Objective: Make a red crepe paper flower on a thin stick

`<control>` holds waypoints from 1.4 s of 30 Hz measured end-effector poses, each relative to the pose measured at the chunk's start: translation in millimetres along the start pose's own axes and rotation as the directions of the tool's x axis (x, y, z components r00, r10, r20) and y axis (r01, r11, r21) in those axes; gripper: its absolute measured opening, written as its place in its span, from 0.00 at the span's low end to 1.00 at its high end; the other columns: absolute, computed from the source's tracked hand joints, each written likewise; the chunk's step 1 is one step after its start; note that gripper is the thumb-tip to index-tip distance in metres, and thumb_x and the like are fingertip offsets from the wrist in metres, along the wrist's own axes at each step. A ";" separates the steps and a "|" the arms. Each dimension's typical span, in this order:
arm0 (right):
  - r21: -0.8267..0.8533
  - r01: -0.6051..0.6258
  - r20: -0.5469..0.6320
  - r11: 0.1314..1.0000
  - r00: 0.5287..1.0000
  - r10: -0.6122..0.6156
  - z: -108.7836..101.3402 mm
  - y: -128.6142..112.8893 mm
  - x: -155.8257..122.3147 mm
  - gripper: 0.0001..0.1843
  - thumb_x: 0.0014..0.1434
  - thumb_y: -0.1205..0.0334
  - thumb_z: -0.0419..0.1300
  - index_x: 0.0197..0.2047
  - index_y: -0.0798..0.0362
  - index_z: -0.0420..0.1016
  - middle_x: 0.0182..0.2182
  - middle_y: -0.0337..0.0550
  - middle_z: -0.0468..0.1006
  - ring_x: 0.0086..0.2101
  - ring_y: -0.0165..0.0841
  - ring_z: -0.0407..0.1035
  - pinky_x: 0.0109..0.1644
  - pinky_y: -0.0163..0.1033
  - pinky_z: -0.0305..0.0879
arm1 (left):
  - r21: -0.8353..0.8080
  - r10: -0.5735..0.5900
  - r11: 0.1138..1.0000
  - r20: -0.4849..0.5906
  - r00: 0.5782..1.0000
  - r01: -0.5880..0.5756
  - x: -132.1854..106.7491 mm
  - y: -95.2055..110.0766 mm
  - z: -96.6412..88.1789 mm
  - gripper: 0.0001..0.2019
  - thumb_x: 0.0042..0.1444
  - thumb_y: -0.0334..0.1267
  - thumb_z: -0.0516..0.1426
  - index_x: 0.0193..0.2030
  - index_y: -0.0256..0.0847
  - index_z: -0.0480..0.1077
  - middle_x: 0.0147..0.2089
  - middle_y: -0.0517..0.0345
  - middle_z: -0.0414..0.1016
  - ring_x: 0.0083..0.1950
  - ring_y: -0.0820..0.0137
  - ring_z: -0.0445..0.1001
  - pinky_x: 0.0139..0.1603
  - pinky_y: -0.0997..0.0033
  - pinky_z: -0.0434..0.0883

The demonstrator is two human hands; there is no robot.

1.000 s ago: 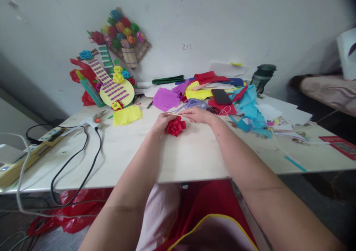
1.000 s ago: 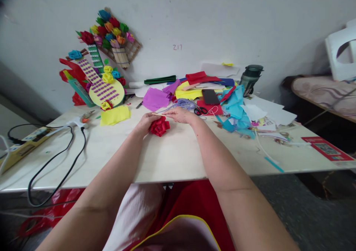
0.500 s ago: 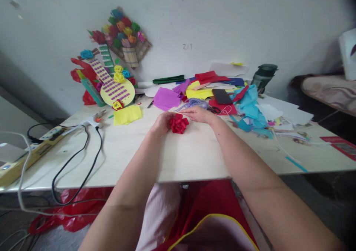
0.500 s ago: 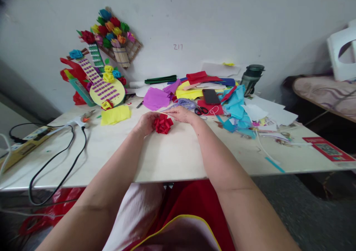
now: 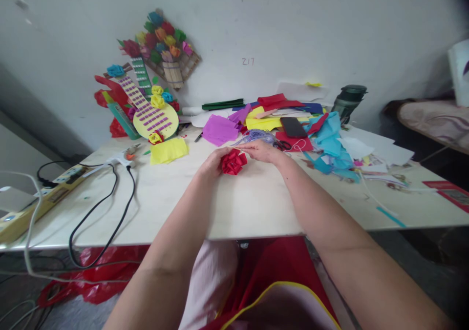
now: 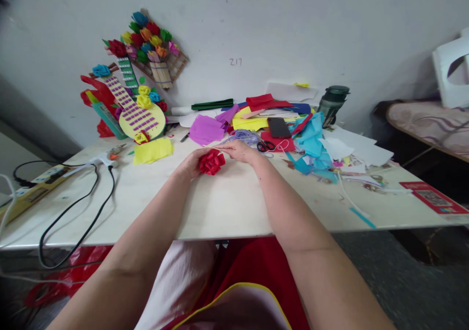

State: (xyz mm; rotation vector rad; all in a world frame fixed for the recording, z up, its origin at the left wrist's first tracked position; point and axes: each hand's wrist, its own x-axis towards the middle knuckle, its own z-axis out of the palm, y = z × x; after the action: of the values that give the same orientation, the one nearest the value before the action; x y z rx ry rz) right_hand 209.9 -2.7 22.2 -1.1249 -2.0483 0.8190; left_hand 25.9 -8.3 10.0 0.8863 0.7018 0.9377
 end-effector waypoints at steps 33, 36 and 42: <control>-0.234 0.208 0.003 0.950 0.977 -0.213 2.8 4.5 5.9 0.20 0.54 0.73 0.53 0.47 0.50 0.78 0.46 0.44 0.79 0.47 0.34 0.73 0.56 0.41 0.65 | 0.083 0.108 0.991 -0.044 0.993 -0.104 12.5 -7.0 -11.1 0.03 0.46 0.30 0.58 0.25 0.33 0.68 0.21 0.54 0.72 0.22 0.71 0.71 0.27 0.72 0.68; -0.159 0.190 -0.017 0.969 0.981 -0.195 5.8 4.5 6.5 0.18 0.55 0.70 0.54 0.47 0.50 0.78 0.46 0.42 0.79 0.47 0.34 0.72 0.56 0.40 0.65 | 0.096 0.143 0.985 -0.001 0.990 -0.142 11.0 -6.8 -11.0 0.04 0.45 0.30 0.59 0.24 0.33 0.68 0.20 0.55 0.70 0.21 0.73 0.69 0.27 0.73 0.66; -0.143 0.124 -0.066 0.982 0.989 -0.134 10.4 6.8 9.2 0.15 0.57 0.64 0.55 0.45 0.52 0.79 0.44 0.44 0.80 0.45 0.34 0.73 0.53 0.41 0.66 | 0.152 0.157 0.973 0.112 0.981 -0.173 5.4 -4.4 -7.3 0.06 0.44 0.32 0.62 0.24 0.32 0.69 0.20 0.55 0.70 0.21 0.74 0.68 0.26 0.74 0.64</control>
State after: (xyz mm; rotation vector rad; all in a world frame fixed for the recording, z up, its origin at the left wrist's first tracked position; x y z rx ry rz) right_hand 201.1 6.2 13.0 -1.0675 -2.1165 0.5693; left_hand 23.9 -2.3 2.1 1.1413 0.6314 0.9861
